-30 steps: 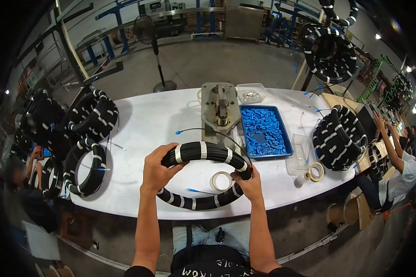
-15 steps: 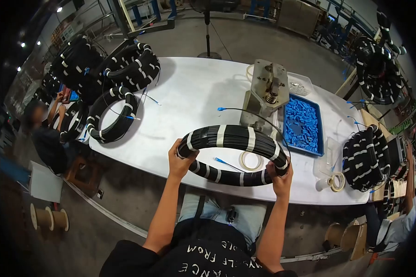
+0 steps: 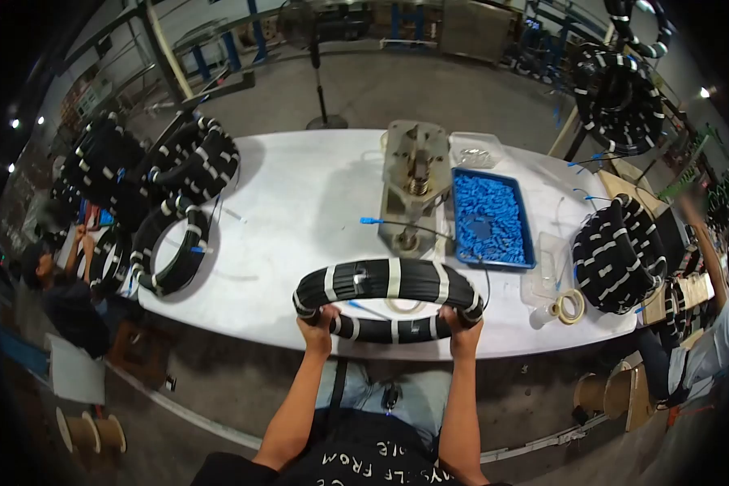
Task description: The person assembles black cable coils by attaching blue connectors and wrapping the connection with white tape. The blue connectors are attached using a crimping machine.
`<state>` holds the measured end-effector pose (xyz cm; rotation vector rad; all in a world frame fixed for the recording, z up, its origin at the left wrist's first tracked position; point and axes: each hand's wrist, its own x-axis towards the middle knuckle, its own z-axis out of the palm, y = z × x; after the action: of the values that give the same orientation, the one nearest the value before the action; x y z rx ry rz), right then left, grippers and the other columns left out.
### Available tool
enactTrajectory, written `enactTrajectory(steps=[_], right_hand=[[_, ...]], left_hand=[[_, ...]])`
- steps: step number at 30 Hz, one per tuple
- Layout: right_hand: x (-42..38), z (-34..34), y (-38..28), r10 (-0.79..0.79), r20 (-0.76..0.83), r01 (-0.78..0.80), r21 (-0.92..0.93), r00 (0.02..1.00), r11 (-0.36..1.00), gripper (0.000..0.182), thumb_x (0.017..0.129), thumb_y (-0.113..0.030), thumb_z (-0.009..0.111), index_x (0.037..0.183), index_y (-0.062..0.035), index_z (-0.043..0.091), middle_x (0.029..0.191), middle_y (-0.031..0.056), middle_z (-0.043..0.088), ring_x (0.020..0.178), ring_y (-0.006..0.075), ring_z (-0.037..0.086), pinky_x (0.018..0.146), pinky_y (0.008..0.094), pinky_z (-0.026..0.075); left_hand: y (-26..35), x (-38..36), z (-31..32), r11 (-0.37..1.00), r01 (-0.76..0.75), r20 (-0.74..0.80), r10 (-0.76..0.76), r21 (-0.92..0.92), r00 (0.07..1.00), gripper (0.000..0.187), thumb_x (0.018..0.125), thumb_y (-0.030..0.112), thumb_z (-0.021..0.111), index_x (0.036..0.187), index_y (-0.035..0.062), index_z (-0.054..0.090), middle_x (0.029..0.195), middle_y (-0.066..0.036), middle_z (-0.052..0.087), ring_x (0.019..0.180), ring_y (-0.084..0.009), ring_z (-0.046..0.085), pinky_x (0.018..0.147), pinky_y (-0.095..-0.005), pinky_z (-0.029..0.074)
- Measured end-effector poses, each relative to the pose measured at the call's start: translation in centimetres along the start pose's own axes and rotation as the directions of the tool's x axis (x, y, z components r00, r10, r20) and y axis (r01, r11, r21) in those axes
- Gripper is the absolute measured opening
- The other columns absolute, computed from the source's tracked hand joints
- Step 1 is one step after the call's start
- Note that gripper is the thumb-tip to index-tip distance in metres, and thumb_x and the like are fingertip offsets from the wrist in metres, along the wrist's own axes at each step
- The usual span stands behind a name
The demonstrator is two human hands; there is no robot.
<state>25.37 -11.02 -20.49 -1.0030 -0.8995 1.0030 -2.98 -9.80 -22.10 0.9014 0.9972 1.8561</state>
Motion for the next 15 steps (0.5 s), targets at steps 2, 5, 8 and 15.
enactTrajectory(steps=[2,5,8,15], right_hand=[[-0.3,-0.6,0.6,0.003,-0.015,-0.004,-0.035,1.0,0.999,0.044,0.076,-0.008,0.077,0.115,0.0016,0.061,0.103,0.0078,0.068,0.093,0.0164,0.064,0.085,0.0315,0.05],[-0.9,-1.2,2.2,0.058,-0.092,-0.067,-0.092,0.994,0.994,0.042,0.071,-0.007,0.079,0.11,0.0005,0.063,0.099,0.0082,0.069,0.09,0.0178,0.064,0.085,0.0325,0.05],[-1.1,-1.0,2.5,0.03,-0.098,-0.041,-0.107,0.995,0.993,0.054,0.066,-0.006,0.082,0.115,-0.0032,0.06,0.105,0.0039,0.064,0.098,0.0157,0.06,0.089,0.0305,0.048],[-2.2,-1.4,2.1,0.287,-0.071,-0.293,-0.101,0.955,0.951,0.058,0.074,-0.009,0.081,0.125,-0.0021,0.056,0.106,0.0049,0.068,0.097,0.014,0.062,0.088,0.0304,0.05]], left_hand=[[-0.4,0.2,0.3,0.997,0.05,-0.068,-0.054,-0.06,0.996,0.021,0.081,0.003,0.072,0.081,0.0089,0.051,0.072,-0.002,0.052,0.062,-0.0164,0.051,0.062,-0.0345,0.047],[-2.7,-0.2,-1.4,0.996,0.046,-0.129,-0.055,-0.074,0.99,0.021,0.078,0.003,0.071,0.095,0.0068,0.061,0.085,-0.001,0.063,0.071,-0.0134,0.06,0.067,-0.0302,0.051],[-8.3,-0.9,-7.5,0.989,0.14,-0.147,-0.145,-0.042,0.978,0.056,0.077,0.0,0.071,0.127,0.0131,0.052,0.109,-0.002,0.061,0.091,-0.0182,0.062,0.075,-0.0333,0.054],[-9.7,-0.1,-11.2,0.953,0.284,-0.117,-0.271,0.109,0.955,0.051,0.089,0.011,0.064,0.134,0.0138,0.041,0.127,-0.004,0.045,0.116,-0.0227,0.04,0.091,-0.0469,0.042]])
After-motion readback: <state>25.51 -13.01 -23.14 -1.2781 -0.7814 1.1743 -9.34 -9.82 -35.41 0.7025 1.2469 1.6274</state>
